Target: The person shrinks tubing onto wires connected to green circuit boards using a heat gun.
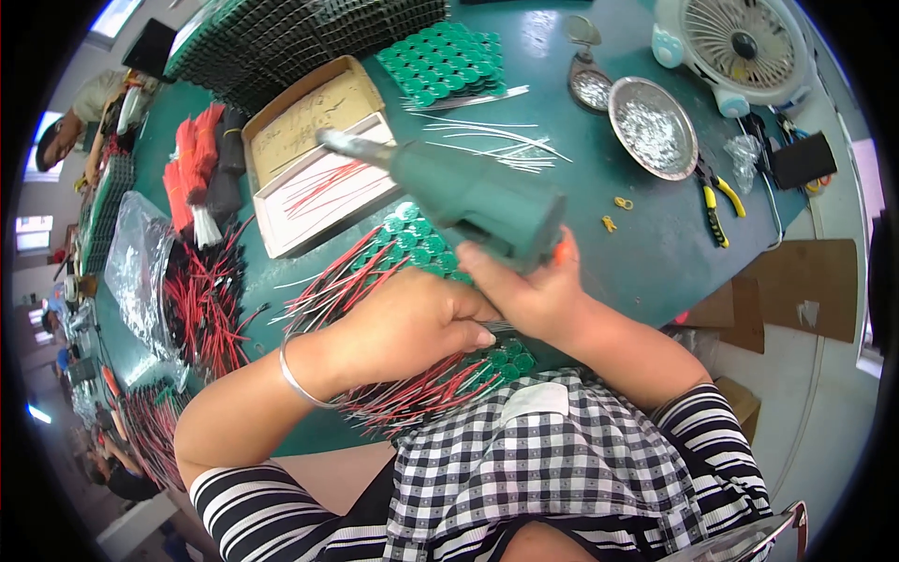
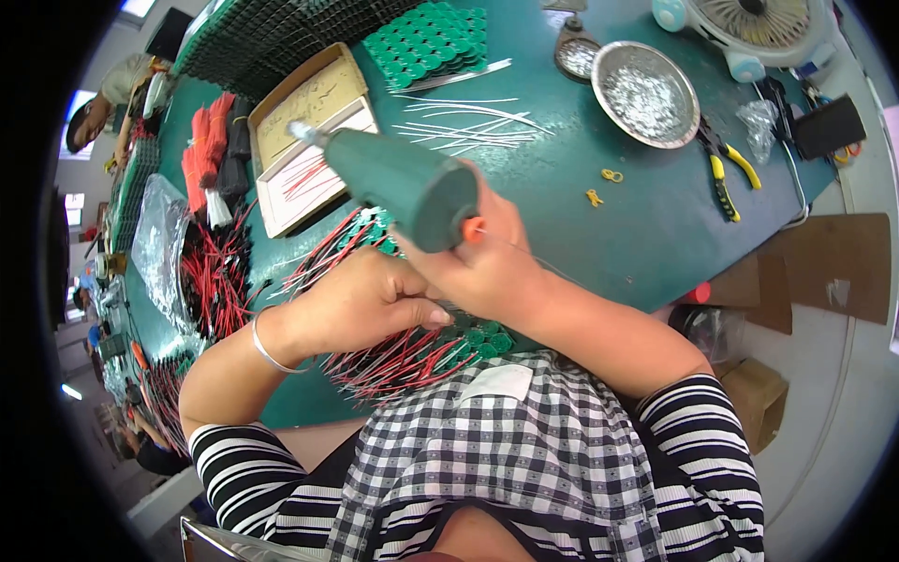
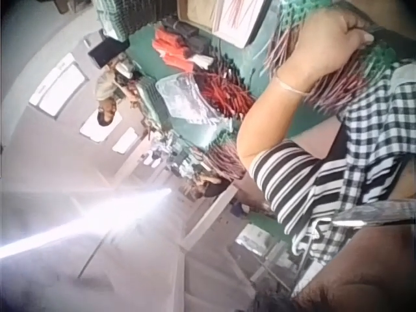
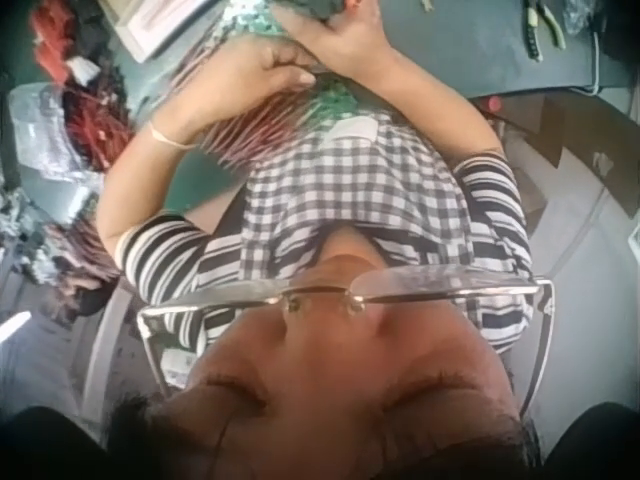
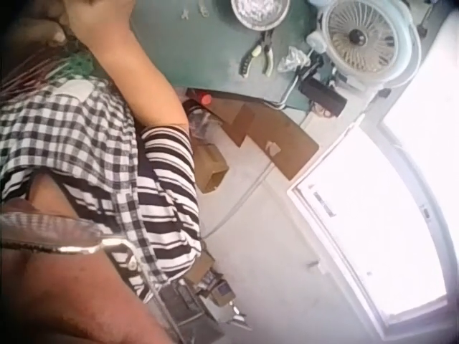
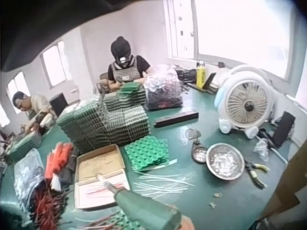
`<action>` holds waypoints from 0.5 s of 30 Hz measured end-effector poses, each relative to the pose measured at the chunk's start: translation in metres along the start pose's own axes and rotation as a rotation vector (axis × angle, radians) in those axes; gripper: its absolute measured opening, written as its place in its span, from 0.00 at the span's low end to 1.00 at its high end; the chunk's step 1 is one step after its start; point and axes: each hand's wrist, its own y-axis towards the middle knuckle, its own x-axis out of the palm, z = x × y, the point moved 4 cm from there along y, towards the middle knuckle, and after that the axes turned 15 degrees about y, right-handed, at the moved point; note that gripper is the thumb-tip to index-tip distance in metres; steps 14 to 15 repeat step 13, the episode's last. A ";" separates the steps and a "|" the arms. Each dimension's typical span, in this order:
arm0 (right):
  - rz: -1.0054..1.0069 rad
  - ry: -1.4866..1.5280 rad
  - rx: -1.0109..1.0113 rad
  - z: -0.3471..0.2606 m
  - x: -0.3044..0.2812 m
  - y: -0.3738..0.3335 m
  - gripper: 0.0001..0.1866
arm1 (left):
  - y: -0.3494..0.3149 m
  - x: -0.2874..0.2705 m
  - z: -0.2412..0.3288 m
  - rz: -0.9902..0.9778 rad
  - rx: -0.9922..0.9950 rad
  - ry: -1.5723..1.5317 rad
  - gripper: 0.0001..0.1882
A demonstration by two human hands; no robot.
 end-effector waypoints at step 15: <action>-0.260 -0.474 0.193 -0.082 -0.066 0.011 0.25 | -0.083 -0.033 -0.052 0.820 -0.268 0.797 0.09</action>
